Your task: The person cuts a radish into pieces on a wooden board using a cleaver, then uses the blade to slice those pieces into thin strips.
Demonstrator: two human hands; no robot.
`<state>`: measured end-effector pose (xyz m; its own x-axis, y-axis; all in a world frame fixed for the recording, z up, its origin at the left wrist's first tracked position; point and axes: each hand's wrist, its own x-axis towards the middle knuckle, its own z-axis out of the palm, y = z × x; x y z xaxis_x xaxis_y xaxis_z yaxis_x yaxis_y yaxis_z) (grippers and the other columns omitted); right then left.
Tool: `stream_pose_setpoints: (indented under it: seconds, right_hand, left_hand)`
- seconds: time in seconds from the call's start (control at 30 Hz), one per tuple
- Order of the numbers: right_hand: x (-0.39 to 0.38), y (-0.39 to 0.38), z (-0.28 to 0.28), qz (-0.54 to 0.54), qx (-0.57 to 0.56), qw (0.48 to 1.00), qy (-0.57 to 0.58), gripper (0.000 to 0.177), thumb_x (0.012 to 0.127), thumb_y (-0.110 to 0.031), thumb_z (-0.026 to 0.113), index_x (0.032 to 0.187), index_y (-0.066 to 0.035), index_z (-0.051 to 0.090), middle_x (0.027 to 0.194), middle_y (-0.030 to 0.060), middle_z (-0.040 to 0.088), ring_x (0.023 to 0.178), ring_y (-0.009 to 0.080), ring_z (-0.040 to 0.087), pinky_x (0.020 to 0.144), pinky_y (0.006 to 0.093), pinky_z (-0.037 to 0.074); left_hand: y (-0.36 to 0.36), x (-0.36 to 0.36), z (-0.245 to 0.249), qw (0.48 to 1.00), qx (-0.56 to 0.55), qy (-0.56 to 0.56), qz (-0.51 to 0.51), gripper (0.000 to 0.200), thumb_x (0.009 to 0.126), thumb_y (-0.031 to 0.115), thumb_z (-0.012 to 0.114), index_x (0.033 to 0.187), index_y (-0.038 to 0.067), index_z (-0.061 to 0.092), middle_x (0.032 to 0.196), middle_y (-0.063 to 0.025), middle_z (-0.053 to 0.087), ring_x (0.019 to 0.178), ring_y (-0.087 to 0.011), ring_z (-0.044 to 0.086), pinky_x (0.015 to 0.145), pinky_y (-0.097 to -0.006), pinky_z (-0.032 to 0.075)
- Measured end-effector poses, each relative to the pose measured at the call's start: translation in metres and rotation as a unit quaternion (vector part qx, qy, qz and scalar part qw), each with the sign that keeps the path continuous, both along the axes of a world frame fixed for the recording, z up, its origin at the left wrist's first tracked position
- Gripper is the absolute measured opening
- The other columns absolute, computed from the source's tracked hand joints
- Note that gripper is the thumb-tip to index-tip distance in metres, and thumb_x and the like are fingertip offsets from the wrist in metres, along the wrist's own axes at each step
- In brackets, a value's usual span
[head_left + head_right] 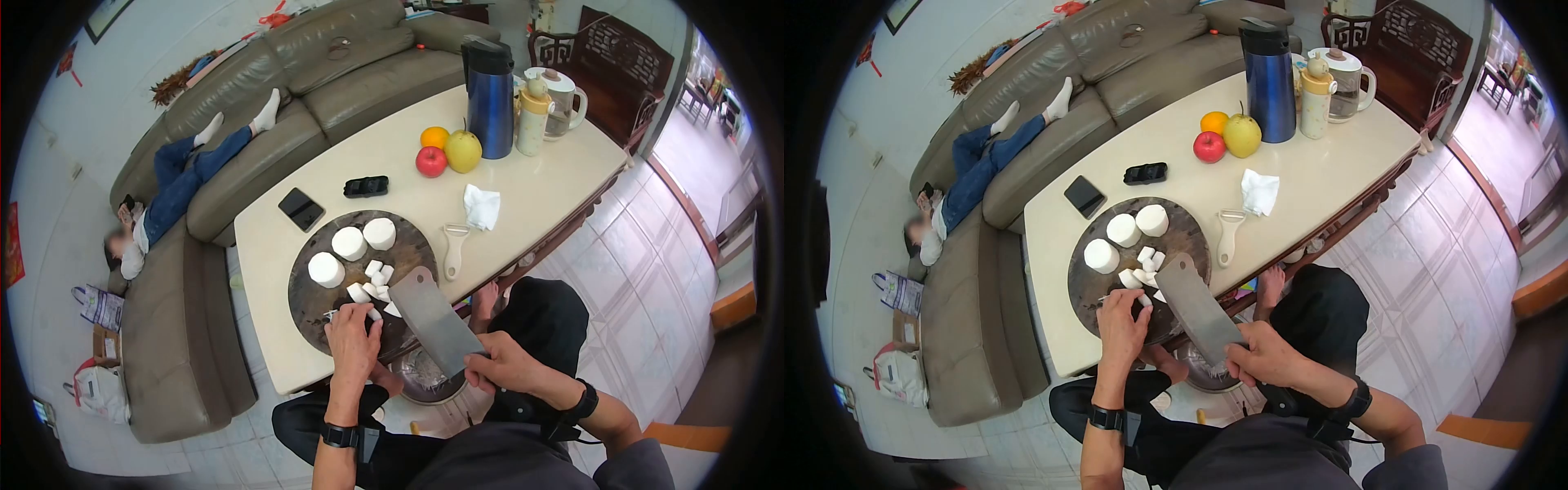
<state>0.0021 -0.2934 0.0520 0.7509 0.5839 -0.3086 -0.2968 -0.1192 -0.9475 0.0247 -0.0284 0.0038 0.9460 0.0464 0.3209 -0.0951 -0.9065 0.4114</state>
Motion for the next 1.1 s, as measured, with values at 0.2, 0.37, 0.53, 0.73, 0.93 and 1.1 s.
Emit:
stream_pose_setpoints:
  seconds: [0.2, 0.37, 0.53, 0.73, 0.93, 1.1]
  right_hand:
    - [-0.003, 0.002, -0.003, 0.005, -0.024, 1.000, 0.001, 0.027, 0.092, -0.014, 0.049, 0.070, 0.000, 0.055, 0.054, 0.0022, 0.055, 0.043, 0.0078, 0.051, 0.043, 0.0240, 0.038]
    - [-0.004, -0.001, -0.010, 0.019, -0.019, 1.000, 0.010, 0.020, 0.093, -0.012, 0.051, 0.078, 0.000, 0.057, 0.062, 0.0004, 0.059, 0.045, 0.0047, 0.052, 0.041, 0.0207, 0.038]
    - [-0.005, 0.001, -0.014, 0.020, -0.011, 1.000, 0.017, 0.018, 0.093, -0.011, 0.050, 0.079, -0.001, 0.057, 0.063, -0.0001, 0.059, 0.045, 0.0050, 0.052, 0.042, 0.0209, 0.038]
    - [-0.005, 0.007, -0.005, 0.027, -0.038, 0.999, 0.008, 0.027, 0.092, -0.014, 0.049, 0.070, 0.000, 0.054, 0.053, 0.0024, 0.054, 0.043, 0.0083, 0.051, 0.043, 0.0252, 0.039]
    - [-0.007, 0.015, -0.008, 0.039, -0.031, 0.998, 0.026, 0.025, 0.092, -0.013, 0.049, 0.073, 0.001, 0.054, 0.058, 0.0041, 0.056, 0.044, 0.0092, 0.051, 0.044, 0.0268, 0.041]
    - [-0.007, 0.018, -0.007, 0.070, -0.047, 0.996, 0.023, 0.022, 0.092, -0.013, 0.050, 0.077, 0.002, 0.054, 0.060, 0.0069, 0.056, 0.046, 0.0124, 0.053, 0.045, 0.0292, 0.042]
  left_hand:
    - [0.001, 0.006, -0.003, 0.998, 0.060, 0.012, -0.019, 0.022, 0.077, 0.014, 0.069, 0.098, 0.008, 0.067, 0.093, -0.0091, 0.063, 0.093, -0.0282, 0.058, 0.082, -0.0415, 0.038]
    - [0.004, 0.004, 0.001, 0.993, -0.111, 0.033, -0.010, 0.019, 0.073, 0.001, 0.069, 0.092, 0.003, 0.066, 0.087, -0.0119, 0.062, 0.075, -0.0290, 0.062, 0.070, -0.0401, 0.048]
    - [0.013, -0.003, -0.003, 0.972, -0.222, 0.075, 0.030, 0.022, 0.074, -0.007, 0.070, 0.094, -0.001, 0.063, 0.082, -0.0064, 0.064, 0.070, -0.0133, 0.062, 0.064, -0.0258, 0.049]
    - [0.016, -0.029, -0.005, 0.895, -0.419, 0.126, 0.086, 0.018, 0.075, -0.005, 0.073, 0.089, -0.001, 0.062, 0.078, -0.0043, 0.065, 0.067, -0.0091, 0.061, 0.063, -0.0226, 0.049]
    - [0.017, -0.040, 0.000, 0.952, -0.223, 0.117, 0.171, 0.025, 0.070, 0.003, 0.079, 0.089, -0.001, 0.063, 0.073, -0.0057, 0.063, 0.062, -0.0107, 0.058, 0.057, -0.0258, 0.048]
    - [0.022, -0.046, 0.001, 0.967, -0.176, 0.080, 0.164, 0.032, 0.067, 0.006, 0.082, 0.092, -0.002, 0.064, 0.075, -0.0072, 0.062, 0.060, -0.0127, 0.057, 0.056, -0.0272, 0.047]
